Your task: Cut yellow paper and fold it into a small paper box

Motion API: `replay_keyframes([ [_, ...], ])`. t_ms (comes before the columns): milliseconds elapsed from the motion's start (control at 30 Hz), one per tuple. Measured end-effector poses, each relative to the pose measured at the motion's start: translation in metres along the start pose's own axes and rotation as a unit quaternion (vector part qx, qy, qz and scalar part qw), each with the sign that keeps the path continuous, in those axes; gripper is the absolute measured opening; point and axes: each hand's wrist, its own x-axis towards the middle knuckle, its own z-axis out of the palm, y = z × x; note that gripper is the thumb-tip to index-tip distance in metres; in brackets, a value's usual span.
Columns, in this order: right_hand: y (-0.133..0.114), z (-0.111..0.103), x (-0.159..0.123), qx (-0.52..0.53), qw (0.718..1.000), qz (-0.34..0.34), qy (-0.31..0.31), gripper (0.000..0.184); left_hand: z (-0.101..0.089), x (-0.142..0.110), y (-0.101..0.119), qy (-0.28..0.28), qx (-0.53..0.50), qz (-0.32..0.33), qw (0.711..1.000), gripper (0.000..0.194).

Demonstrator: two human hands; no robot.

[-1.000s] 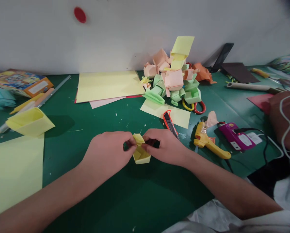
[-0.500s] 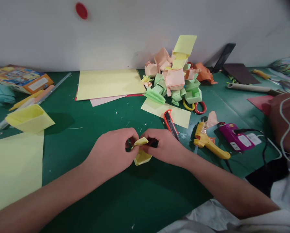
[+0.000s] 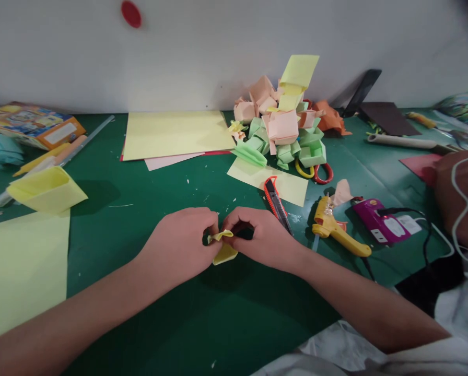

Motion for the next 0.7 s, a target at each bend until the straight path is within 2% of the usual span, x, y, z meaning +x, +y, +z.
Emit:
replay_keyframes([
  [100,-0.0020,0.0003,0.0001,-0.039,0.999,-0.013,0.012,0.018,0.0018,0.0006,0.0009,0.012,-0.013,0.000,1.000,0.016],
  [233,-0.0038,-0.0013,0.0005,-0.119,0.993,-0.008,0.013,0.015,0.0032,0.0001,0.0012,0.011,-0.058,0.001,0.998,0.006],
  [333,-0.0024,-0.0019,0.0001,-0.161,0.985,-0.045,0.029,0.016,0.0032,-0.0009,0.0014,0.017,-0.085,-0.001,0.996,0.002],
  [400,-0.0005,-0.0016,-0.0004,-0.171,0.982,-0.070,0.047,0.018,0.0029,-0.0011,0.0015,0.021,-0.094,-0.003,0.995,0.008],
  [500,0.0011,0.0003,-0.0015,-0.186,0.976,-0.086,0.074,0.016,0.0019,-0.0003,0.0014,0.005,-0.075,-0.003,0.997,0.015],
  [700,-0.0051,0.0062,-0.0051,-0.218,0.964,-0.120,0.090,0.013,-0.0011,0.0037,0.0049,-0.049,0.032,-0.011,0.998,0.007],
])
